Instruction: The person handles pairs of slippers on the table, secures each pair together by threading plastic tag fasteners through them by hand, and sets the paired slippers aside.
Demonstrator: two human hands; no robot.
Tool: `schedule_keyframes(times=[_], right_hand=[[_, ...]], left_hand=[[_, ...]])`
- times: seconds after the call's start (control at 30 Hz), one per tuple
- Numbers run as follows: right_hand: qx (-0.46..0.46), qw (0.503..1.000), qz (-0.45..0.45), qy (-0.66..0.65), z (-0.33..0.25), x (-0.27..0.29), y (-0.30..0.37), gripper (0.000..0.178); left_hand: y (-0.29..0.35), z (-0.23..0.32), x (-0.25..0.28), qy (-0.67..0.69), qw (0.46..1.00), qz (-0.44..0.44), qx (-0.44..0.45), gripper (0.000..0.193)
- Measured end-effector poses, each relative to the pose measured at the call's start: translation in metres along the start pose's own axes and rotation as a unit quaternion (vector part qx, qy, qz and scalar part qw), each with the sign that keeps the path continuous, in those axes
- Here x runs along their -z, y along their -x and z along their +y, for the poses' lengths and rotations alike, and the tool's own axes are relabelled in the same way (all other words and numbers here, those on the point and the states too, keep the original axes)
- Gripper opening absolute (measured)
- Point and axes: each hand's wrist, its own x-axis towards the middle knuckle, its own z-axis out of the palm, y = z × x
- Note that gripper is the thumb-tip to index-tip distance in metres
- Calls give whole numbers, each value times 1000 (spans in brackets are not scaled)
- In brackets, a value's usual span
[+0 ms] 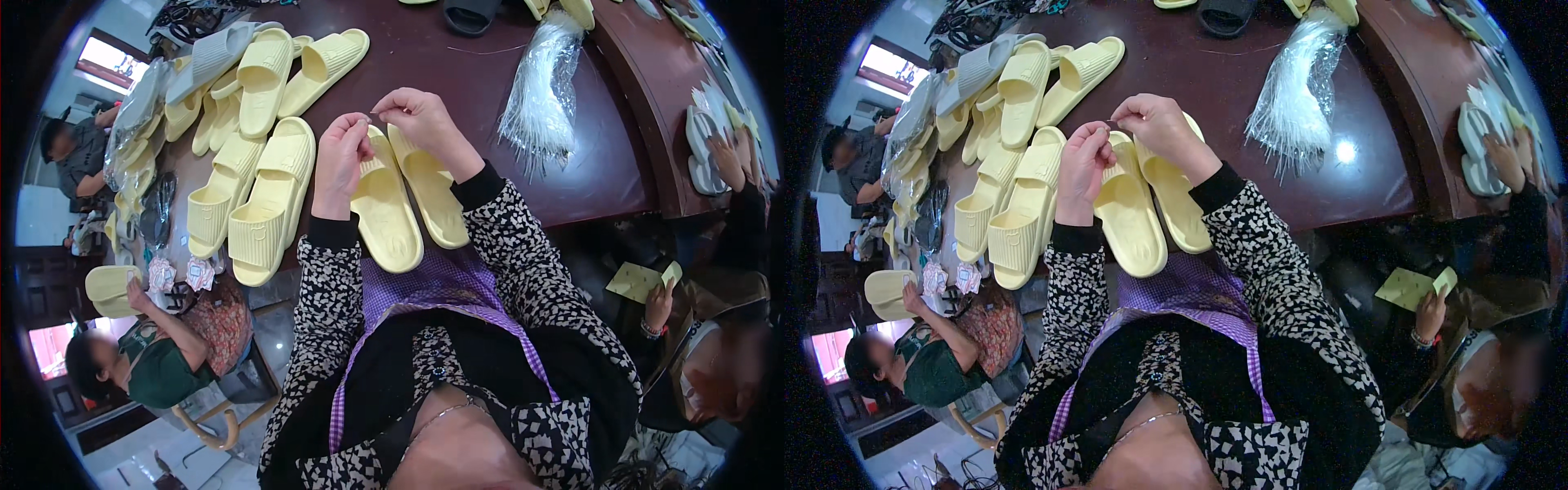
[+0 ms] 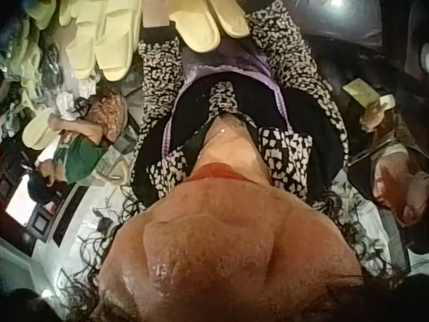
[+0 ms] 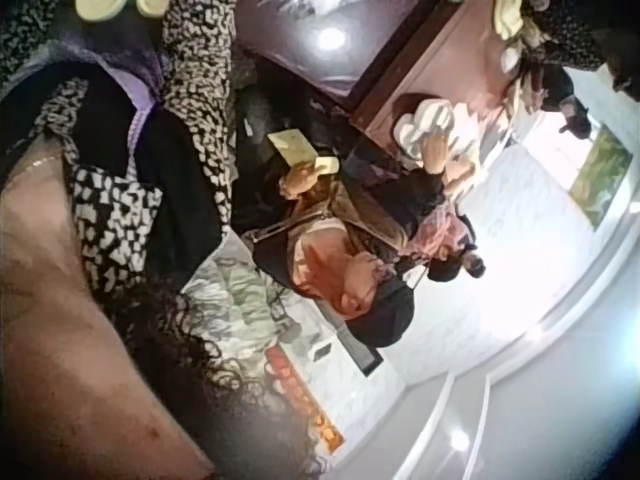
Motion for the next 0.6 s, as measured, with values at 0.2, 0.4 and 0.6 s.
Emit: schedule_keyframes(times=[0.2, 0.4, 0.6], right_hand=[[167, 974, 12, 153, 2, 2, 0, 10], [177, 972, 17, 150, 2, 2, 1, 8], [195, 969, 27, 149, 2, 1, 0, 1]], left_hand=[[3, -1, 0, 0, 1000, -11, -4, 9], [3, -2, 2, 13, 1000, -23, -3, 9], [3, -1, 3, 11, 1000, -22, 6, 8]])
